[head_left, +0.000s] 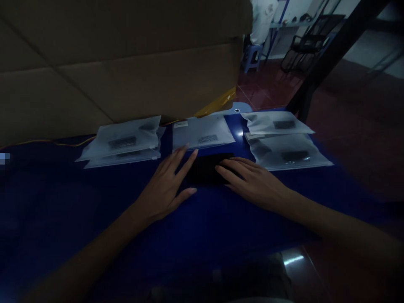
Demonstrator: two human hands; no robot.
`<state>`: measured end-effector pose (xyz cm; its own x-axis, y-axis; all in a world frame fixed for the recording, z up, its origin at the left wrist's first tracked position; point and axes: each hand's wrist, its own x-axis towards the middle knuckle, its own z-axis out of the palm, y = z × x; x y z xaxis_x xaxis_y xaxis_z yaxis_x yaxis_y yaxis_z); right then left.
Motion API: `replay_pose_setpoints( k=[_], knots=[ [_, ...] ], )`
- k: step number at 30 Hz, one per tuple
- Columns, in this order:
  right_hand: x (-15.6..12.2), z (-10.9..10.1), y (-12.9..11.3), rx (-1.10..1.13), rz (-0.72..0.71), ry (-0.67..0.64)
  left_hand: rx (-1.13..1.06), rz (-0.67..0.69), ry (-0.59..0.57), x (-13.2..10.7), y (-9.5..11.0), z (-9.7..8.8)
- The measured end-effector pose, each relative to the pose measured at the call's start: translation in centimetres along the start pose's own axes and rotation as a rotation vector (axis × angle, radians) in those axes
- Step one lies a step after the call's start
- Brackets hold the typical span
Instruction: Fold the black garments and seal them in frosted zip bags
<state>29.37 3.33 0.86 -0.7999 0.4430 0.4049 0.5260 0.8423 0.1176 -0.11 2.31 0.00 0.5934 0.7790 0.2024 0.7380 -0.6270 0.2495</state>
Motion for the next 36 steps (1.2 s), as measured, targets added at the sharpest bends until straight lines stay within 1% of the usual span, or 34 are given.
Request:
replay_pose_setpoints(
  k=[3, 5, 7, 9, 13, 16, 18, 20, 25, 30, 32, 36],
  knots=[
    [-0.1, -0.2, 0.3, -0.048, -0.045, 0.005, 0.032, -0.059, -0.062, -0.1, -0.6, 0.4],
    [-0.1, -0.3, 0.4, -0.059, -0.045, 0.004, 0.044, -0.080, -0.093, -0.1, -0.9, 0.5],
    [-0.2, -0.2, 0.5, -0.058, -0.042, -0.002, 0.046, -0.085, -0.105, -0.1, -1.0, 0.6],
    [-0.3, -0.1, 0.6, -0.053, -0.055, 0.019, 0.044, -0.080, -0.097, -0.1, -1.0, 0.4],
    [-0.5, 0.2, 0.7, -0.029, -0.098, 0.099, 0.031, -0.066, -0.033, -0.3, -0.7, -0.2],
    [-0.5, 0.3, 0.5, 0.073, -0.139, 0.141, 0.039, -0.077, 0.078, -0.4, -0.4, -0.7],
    [-0.5, 0.3, 0.2, 0.155, -0.184, 0.151, 0.073, -0.103, 0.141, -0.4, -0.3, -0.6],
    [-0.5, 0.3, -0.2, 0.197, -0.226, 0.137, 0.116, -0.108, 0.174, -0.2, -0.4, -0.4],
    [-0.5, 0.1, -0.3, 0.152, -0.243, 0.064, 0.187, -0.041, 0.220, -0.3, -0.9, 0.3],
    [-0.6, 0.2, 0.0, 0.055, -0.272, 0.092, 0.294, 0.044, 0.314, -0.6, -0.8, 0.0],
    [-0.5, 0.2, 0.0, 0.030, -0.279, 0.112, 0.325, 0.076, 0.309, -0.7, -0.5, -0.3],
    [-0.4, 0.0, -0.3, 0.041, -0.292, 0.171, 0.405, 0.138, 0.238, -0.9, 0.3, -0.8]
  ],
)
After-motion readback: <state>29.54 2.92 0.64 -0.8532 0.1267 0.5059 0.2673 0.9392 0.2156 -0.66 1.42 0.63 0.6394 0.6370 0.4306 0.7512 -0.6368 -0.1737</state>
